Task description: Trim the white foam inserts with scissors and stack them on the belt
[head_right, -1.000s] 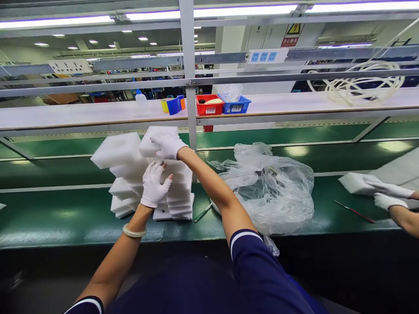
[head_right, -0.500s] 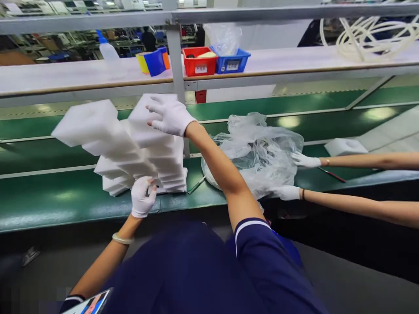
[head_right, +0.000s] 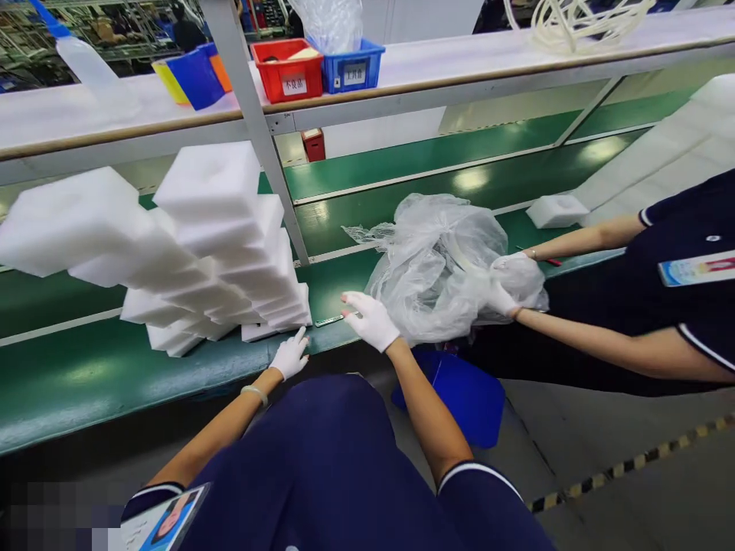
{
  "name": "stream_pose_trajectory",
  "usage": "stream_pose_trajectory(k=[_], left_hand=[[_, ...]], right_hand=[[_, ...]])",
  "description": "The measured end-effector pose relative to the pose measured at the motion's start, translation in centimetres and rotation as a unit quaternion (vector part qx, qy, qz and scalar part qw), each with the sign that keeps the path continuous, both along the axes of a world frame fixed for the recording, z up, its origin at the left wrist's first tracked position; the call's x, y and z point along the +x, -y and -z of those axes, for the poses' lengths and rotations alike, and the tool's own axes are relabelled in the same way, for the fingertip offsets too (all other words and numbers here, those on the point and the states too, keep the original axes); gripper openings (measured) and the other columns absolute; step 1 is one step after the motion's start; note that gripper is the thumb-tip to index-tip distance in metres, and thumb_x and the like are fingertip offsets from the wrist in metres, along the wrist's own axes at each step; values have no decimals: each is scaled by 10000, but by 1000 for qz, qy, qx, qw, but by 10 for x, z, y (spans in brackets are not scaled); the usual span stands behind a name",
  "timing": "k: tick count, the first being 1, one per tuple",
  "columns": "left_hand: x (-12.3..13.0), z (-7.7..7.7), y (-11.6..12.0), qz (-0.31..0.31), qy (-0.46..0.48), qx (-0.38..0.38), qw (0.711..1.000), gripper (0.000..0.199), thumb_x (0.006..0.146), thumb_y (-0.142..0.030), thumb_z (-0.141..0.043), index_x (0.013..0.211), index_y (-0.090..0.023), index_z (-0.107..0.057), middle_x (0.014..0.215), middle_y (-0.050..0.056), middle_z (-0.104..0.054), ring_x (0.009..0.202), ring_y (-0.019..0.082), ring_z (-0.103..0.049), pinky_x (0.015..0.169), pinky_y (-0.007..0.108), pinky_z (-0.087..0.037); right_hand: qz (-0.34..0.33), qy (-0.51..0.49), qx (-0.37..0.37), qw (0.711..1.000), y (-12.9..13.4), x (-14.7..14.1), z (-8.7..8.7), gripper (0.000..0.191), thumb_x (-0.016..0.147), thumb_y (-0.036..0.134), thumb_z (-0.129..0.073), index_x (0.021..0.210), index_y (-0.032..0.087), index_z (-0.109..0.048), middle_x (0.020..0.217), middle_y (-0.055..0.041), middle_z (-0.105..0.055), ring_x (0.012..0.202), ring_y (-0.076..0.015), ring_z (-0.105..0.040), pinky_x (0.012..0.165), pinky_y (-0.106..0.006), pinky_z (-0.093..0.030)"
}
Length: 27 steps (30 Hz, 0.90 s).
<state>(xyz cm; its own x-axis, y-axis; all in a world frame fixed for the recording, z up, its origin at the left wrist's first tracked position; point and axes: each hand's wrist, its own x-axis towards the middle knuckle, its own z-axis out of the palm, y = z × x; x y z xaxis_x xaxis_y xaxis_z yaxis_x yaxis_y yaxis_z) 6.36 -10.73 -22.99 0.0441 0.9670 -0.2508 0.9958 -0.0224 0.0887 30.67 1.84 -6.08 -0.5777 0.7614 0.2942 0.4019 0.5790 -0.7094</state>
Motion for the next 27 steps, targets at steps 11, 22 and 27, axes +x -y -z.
stream_pose_trajectory(k=[11,22,27], left_hand=[[-3,11,-10,-29,-35,15,999,547,812,-312,-479,1321,-112,-451,1518,177,-163,1093,302,-474,830,424,-447],[19,-38,-21,-105,16,196,975,530,836,-315,-471,1321,-102,-445,1487,170,-268,1198,312,-418,925,400,-395],[9,-50,-34,-137,-3,209,968,523,828,-315,-472,1296,-83,-470,1468,179,-300,1112,333,-469,864,426,-422]], right_hand=[[140,59,-226,962,70,63,74,320,838,380,-456,1076,277,-643,1169,-20,-633,1101,-214,-584,1004,-422,-443],[111,56,-225,966,63,43,61,327,842,372,-450,1084,274,-648,1172,-23,-632,1106,-214,-579,1000,-417,-440],[81,64,-232,967,62,40,66,347,847,377,-437,1093,250,-647,1183,-34,-625,1091,-215,-580,1012,-422,-421]])
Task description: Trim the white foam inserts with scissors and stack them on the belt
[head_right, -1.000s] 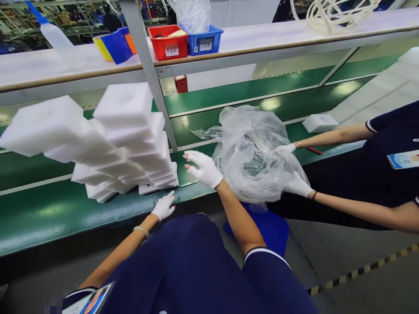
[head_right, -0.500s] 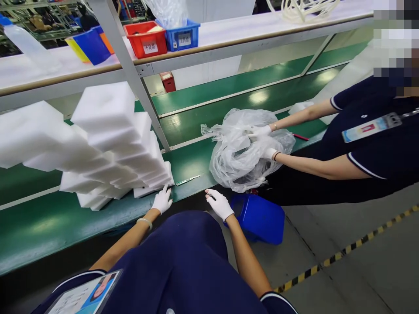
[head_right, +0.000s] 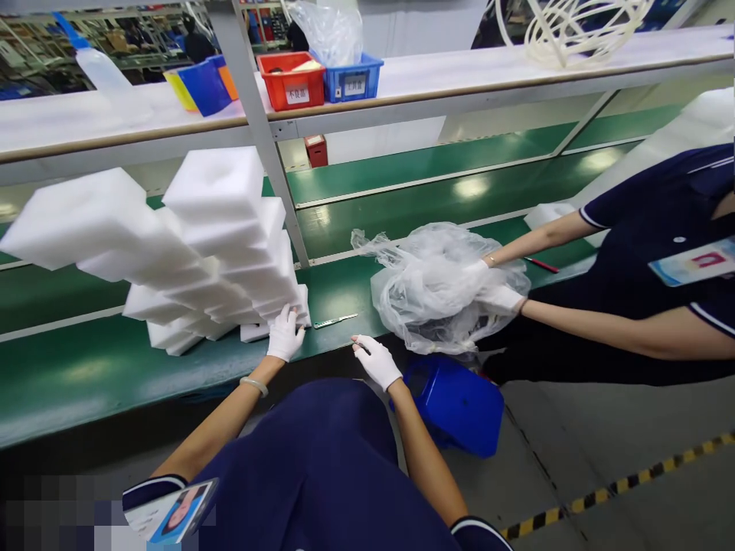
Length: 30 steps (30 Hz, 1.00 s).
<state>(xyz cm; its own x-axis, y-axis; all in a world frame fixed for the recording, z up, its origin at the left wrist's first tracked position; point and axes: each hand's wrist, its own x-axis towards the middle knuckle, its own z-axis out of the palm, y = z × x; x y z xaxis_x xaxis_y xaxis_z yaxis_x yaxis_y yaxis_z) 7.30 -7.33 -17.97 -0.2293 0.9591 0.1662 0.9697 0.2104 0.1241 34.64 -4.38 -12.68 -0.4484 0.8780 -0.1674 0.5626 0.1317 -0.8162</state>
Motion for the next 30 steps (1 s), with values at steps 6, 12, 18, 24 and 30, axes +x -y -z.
stream_pose_trajectory(k=[6,12,18,24,30], left_hand=[[-4,2,-2,3,-8,25,1000,491,793,-306,-513,1234,-89,-517,1417,168,-387,1028,310,-519,835,409,-440],[-1,-29,-3,14,-3,126,992,486,835,-315,-467,1271,-104,-491,1416,155,-390,1093,284,-505,855,371,-437],[-16,-33,-9,-9,-23,112,993,502,816,-318,-486,1256,-76,-514,1398,178,-407,1003,292,-536,783,381,-454],[-16,-38,-4,-2,-19,149,989,491,815,-297,-497,1245,-64,-530,1391,172,-427,1043,292,-541,836,383,-454],[-10,-93,-2,-4,-9,268,963,543,843,-342,-483,1315,-74,-465,1425,198,-376,1143,285,-512,896,389,-422]], right_hand=[[-13,-9,-6,1000,5,1,10,383,846,398,-428,1117,227,-637,1193,-31,-619,1114,-205,-564,1007,-392,-416],[-4,-4,-8,1000,8,2,7,397,844,413,-424,1122,228,-640,1180,-44,-626,1015,-202,-609,979,-395,-433],[-16,-7,1,1000,8,-4,5,380,845,403,-431,1108,233,-645,1162,-36,-635,1023,-196,-601,976,-384,-434],[-27,0,-5,1000,11,-7,0,395,848,406,-415,1125,239,-640,1193,-30,-619,1010,-191,-604,987,-393,-422],[-34,9,-6,999,10,-8,-5,392,849,405,-412,1124,240,-638,1192,-26,-620,1016,-194,-603,991,-389,-417]])
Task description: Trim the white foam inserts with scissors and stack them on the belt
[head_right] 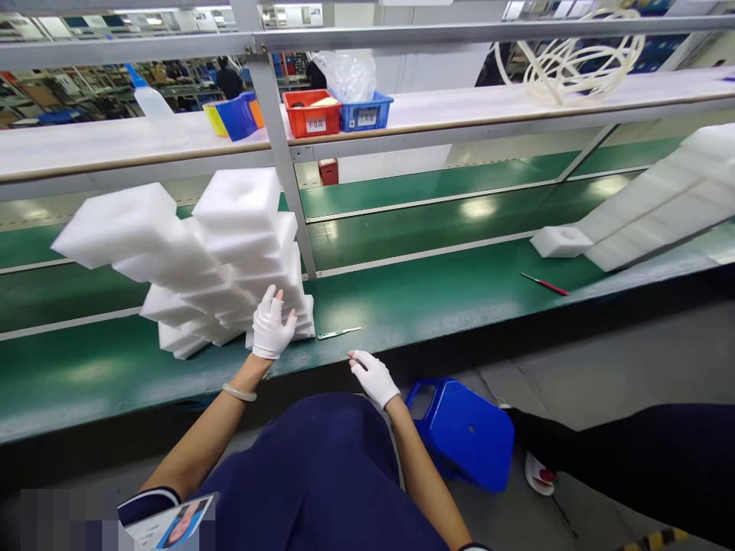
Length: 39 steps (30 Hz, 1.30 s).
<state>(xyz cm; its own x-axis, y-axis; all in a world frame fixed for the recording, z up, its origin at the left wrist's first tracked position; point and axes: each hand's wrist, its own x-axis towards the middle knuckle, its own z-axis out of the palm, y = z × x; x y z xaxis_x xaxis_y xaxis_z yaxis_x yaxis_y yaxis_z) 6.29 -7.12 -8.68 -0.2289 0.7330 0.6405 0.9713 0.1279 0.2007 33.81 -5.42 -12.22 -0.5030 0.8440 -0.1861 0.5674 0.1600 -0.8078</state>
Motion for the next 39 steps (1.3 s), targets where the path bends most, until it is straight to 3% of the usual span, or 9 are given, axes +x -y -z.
stream_pose_trajectory(k=[5,13,18,21,24,28,31,35,39], left_hand=[[-11,-36,-10,-44,-4,35,998,555,829,-368,-484,1304,-81,-480,1433,193,-367,1086,304,-531,860,411,-422],[-21,-38,-15,-83,-22,1,996,526,825,-366,-474,1259,-74,-529,1360,174,-464,1011,320,-541,786,411,-433],[-9,-84,-5,-55,-35,73,995,545,796,-400,-519,1267,-126,-533,1362,132,-476,1185,313,-442,987,443,-340],[-10,-118,-8,-80,-35,64,994,613,810,-452,-492,1344,-153,-462,1427,106,-406,1332,313,-293,1095,487,-191],[-21,-133,-17,-94,-21,37,995,672,823,-495,-457,1389,-138,-405,1460,120,-353,1364,333,-228,1107,527,-121],[-31,-128,-24,-76,-20,23,997,653,835,-504,-436,1357,-112,-450,1428,136,-398,1333,337,-278,1096,520,-147],[-34,-131,-14,-64,-26,34,997,629,842,-504,-429,1340,-122,-470,1409,128,-426,1328,312,-302,1100,486,-163],[-64,-166,29,-100,-56,59,992,687,822,-524,-456,1380,-124,-416,1425,146,-391,1353,303,-265,1109,452,-179],[-141,-214,79,-163,-74,40,983,804,767,-573,-487,1403,-97,-363,1414,158,-383,1325,327,-290,1092,449,-224]], right_hand=[[-4,4,7,1000,-1,-4,-2,383,851,405,-412,1115,246,-639,1180,-25,-626,1034,-191,-601,1010,-387,-402],[-3,6,-1,1000,2,-5,2,400,849,406,-411,1134,229,-629,1209,-21,-613,1115,-200,-564,1022,-388,-391],[-16,25,26,999,-5,-4,-7,374,850,383,-416,1110,230,-637,1199,-23,-619,1114,-196,-569,1011,-369,-414],[-33,18,119,992,-28,-11,-44,349,844,346,-435,1103,225,-634,1186,-37,-623,1115,-199,-568,991,-349,-437],[-46,-21,268,962,-59,-35,-107,369,857,346,-454,1170,208,-594,1215,-59,-602,1104,-197,-568,977,-343,-448],[-127,-14,489,863,-90,-102,-205,583,843,456,-516,1330,143,-452,1365,-107,-466,1273,-238,-407,1063,-386,-364],[-202,7,560,803,-103,-167,-259,714,825,536,-526,1383,113,-384,1394,-126,-422,1316,-279,-319,1094,-418,-300],[-276,76,548,786,-119,-236,-288,776,817,530,-543,1430,114,-312,1399,-136,-408,1300,-323,-316,1050,-482,-317],[-303,155,508,791,-132,-263,-288,699,847,470,-498,1434,141,-308,1396,-132,-411,1293,-325,-334,1015,-493,-360]])
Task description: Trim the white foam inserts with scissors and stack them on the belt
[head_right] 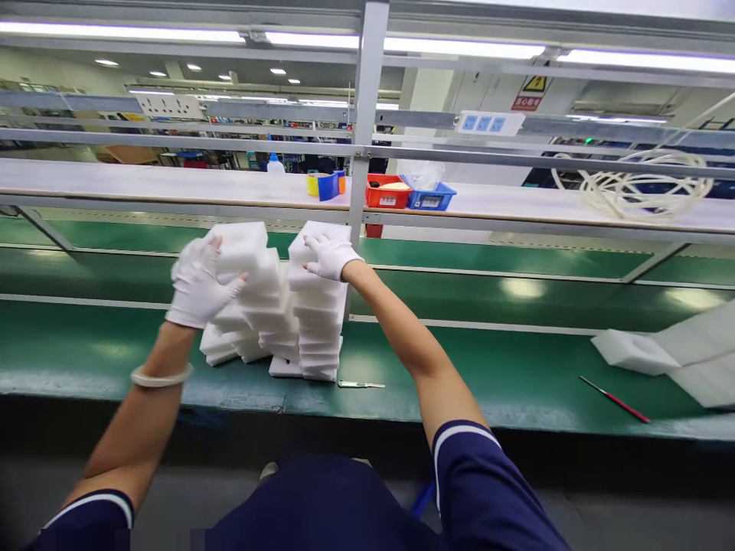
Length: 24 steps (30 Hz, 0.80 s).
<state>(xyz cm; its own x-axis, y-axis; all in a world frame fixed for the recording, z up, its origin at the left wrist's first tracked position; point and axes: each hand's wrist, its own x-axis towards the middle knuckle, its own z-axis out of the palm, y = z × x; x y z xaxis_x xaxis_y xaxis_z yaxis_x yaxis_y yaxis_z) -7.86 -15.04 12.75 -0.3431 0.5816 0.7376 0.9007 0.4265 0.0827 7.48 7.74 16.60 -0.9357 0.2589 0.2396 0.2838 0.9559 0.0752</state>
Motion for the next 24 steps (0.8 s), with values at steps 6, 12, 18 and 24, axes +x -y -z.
stream_pose_trajectory(k=[6,12,18,24], left_hand=[[-96,-31,8,0,41,-182,983,814,707,-556,-540,1386,-137,-384,1380,132,-432,1330,292,-300,1090,413,-231],[-113,-40,-5,31,21,-299,954,614,705,-400,-545,1291,-221,-505,1322,95,-477,1276,283,-352,1098,467,-146],[-128,-48,4,76,17,-324,943,703,604,-462,-589,1255,-211,-504,1218,104,-474,1125,333,-433,966,434,-320],[-163,-78,78,22,-45,-151,987,628,627,-529,-551,1120,-142,-530,1147,86,-458,1093,304,-437,956,430,-315]], right_hand=[[62,40,-11,997,-2,-11,-3,703,841,392,-488,1466,184,-241,1414,-148,-385,1184,-347,-466,920,-504,-439],[46,-22,4,999,17,-10,-31,653,828,325,-500,1434,164,-316,1362,-138,-453,1182,-327,-473,941,-493,-434],[-20,-186,57,981,65,-41,-67,662,799,331,-548,1410,170,-352,1380,-105,-420,1211,-323,-427,988,-501,-392],[-117,-245,88,958,140,-103,-91,600,865,273,-442,1433,167,-281,1415,-85,-345,1261,-291,-357,1043,-489,-325]])
